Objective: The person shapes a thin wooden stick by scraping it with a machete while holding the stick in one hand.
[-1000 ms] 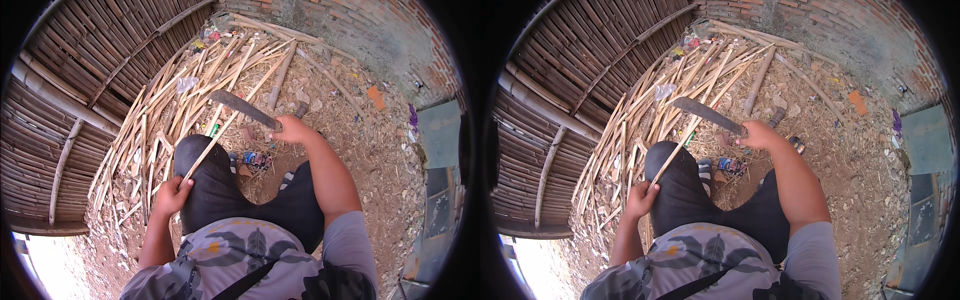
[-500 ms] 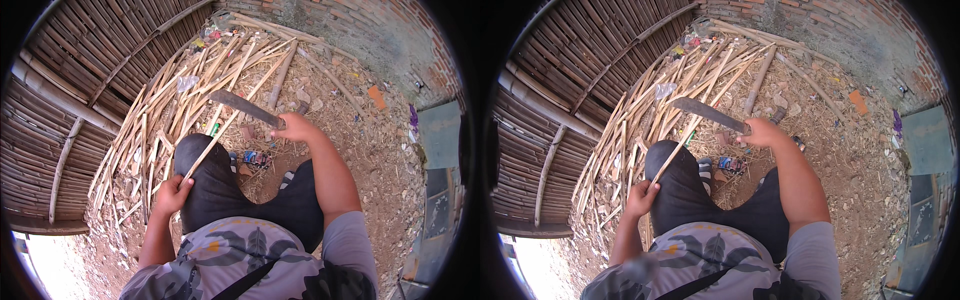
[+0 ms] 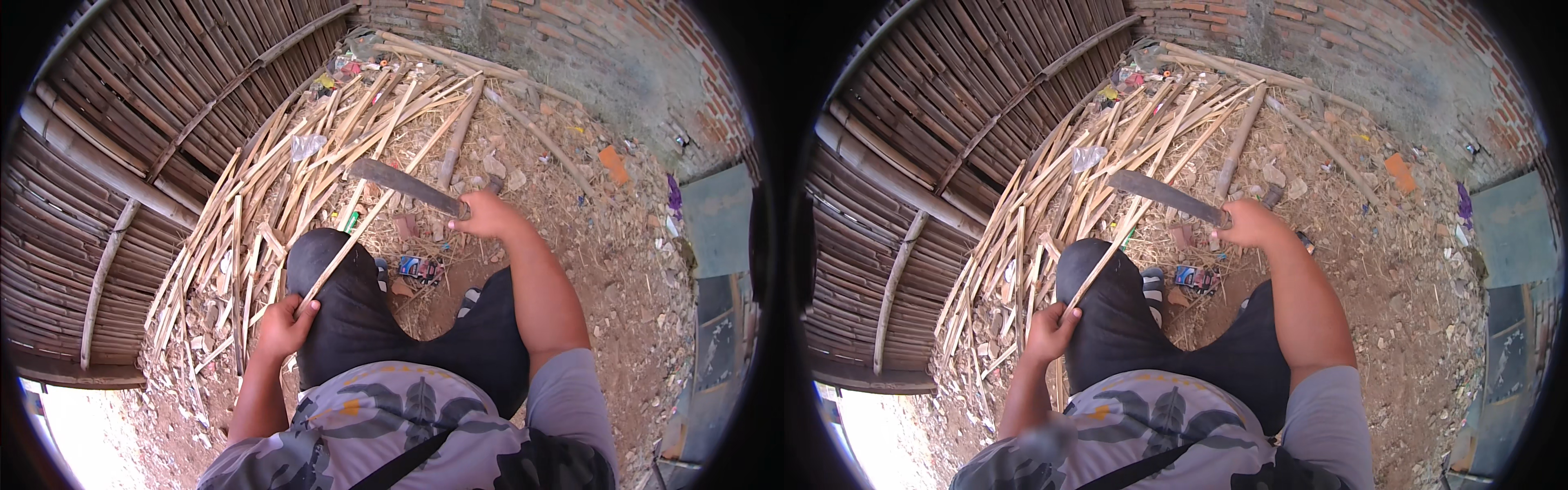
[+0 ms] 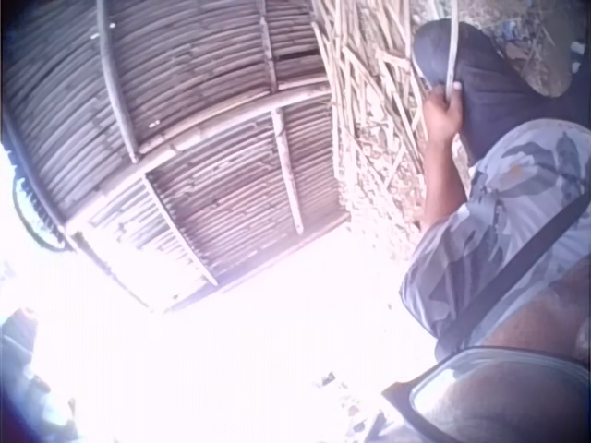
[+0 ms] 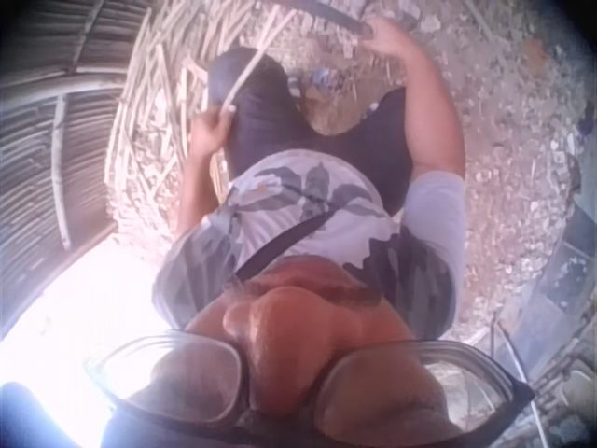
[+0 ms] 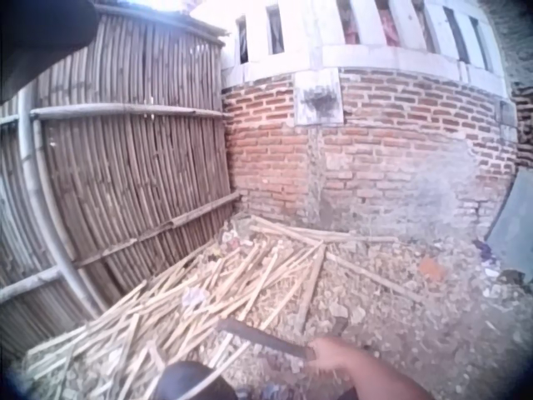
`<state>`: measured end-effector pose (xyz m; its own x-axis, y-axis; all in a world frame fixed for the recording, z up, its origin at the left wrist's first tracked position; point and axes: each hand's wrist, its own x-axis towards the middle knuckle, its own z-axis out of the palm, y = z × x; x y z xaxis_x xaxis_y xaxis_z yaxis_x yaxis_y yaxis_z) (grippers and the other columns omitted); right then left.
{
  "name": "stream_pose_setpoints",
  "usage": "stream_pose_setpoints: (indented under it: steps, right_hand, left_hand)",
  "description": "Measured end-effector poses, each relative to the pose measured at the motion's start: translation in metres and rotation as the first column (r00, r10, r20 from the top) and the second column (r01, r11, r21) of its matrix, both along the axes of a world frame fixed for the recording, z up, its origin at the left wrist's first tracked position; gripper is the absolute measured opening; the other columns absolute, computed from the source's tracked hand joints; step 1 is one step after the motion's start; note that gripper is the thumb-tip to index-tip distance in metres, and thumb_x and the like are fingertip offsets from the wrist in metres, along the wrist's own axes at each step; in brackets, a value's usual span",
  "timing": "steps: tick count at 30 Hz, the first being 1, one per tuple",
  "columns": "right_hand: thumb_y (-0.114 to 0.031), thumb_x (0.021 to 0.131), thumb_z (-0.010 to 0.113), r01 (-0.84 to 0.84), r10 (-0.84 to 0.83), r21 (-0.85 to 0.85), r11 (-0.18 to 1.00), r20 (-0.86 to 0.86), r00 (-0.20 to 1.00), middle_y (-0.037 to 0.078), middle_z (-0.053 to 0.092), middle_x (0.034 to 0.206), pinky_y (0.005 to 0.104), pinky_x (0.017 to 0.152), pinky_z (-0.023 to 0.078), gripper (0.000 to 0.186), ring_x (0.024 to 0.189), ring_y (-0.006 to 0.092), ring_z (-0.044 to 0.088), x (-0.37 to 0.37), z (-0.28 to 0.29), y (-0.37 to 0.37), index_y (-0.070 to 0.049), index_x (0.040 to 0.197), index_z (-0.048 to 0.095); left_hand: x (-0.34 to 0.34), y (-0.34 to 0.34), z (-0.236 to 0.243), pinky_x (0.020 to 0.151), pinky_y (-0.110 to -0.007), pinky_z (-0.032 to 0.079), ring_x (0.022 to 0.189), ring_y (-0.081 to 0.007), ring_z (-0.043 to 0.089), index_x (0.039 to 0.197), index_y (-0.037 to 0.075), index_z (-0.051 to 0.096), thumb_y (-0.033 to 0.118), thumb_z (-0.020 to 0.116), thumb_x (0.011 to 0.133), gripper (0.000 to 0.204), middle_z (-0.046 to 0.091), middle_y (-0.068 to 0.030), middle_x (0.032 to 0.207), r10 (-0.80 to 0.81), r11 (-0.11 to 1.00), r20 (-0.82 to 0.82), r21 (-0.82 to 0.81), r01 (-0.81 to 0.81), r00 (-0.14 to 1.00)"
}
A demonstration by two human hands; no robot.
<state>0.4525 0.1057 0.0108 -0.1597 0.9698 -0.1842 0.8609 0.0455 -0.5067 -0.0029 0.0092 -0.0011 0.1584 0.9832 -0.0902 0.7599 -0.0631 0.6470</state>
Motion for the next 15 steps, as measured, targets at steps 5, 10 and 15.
stream_pose_setpoints:
  steps: [5, 10, 15]
  right_hand:
    - [-0.039, 0.081, 0.083, -0.001, 0.002, 0.05, 0.999, -0.008, 1.0, 0.022, 0.072, 0.094, 0.0464, 0.084, 0.055, 0.044, 0.092, 0.0388, 0.071, -0.016, 0.004, -0.001, -0.003, 0.104, 0.073]
    - [-0.038, 0.081, 0.083, -0.005, 0.005, 0.027, 1.0, -0.001, 1.0, 0.022, 0.072, 0.094, 0.046, 0.084, 0.055, 0.043, 0.093, 0.0386, 0.071, 0.001, -0.001, 0.002, -0.004, 0.104, 0.073]
    - [-0.039, 0.08, 0.084, -0.012, 0.012, 0.018, 1.0, 0.01, 1.0, 0.022, 0.073, 0.097, 0.0458, 0.085, 0.055, 0.045, 0.094, 0.039, 0.071, -0.005, 0.001, 0.0, -0.004, 0.106, 0.073]
  left_hand:
    - [0.001, -0.003, 0.003, 0.053, -0.041, 0.042, 0.051, -0.0251, 0.05, 0.073, 0.002, 0.058, 0.041, 0.071, 0.095, 0.047, 0.053, -0.0139, 0.056, 0.015, 1.0, 0.023, 0.01, -0.016, 1.0]
    - [0.0, -0.001, 0.002, 0.053, -0.041, 0.042, 0.05, -0.0262, 0.05, 0.073, 0.002, 0.058, 0.041, 0.071, 0.095, 0.047, 0.053, -0.0142, 0.056, -0.001, 1.0, 0.015, 0.008, 0.001, 1.0]
    - [0.003, -0.001, 0.006, 0.054, -0.041, 0.043, 0.051, -0.0272, 0.051, 0.073, 0.002, 0.058, 0.042, 0.071, 0.095, 0.047, 0.054, -0.0145, 0.057, -0.008, 1.0, -0.008, 0.014, 0.008, 1.0]
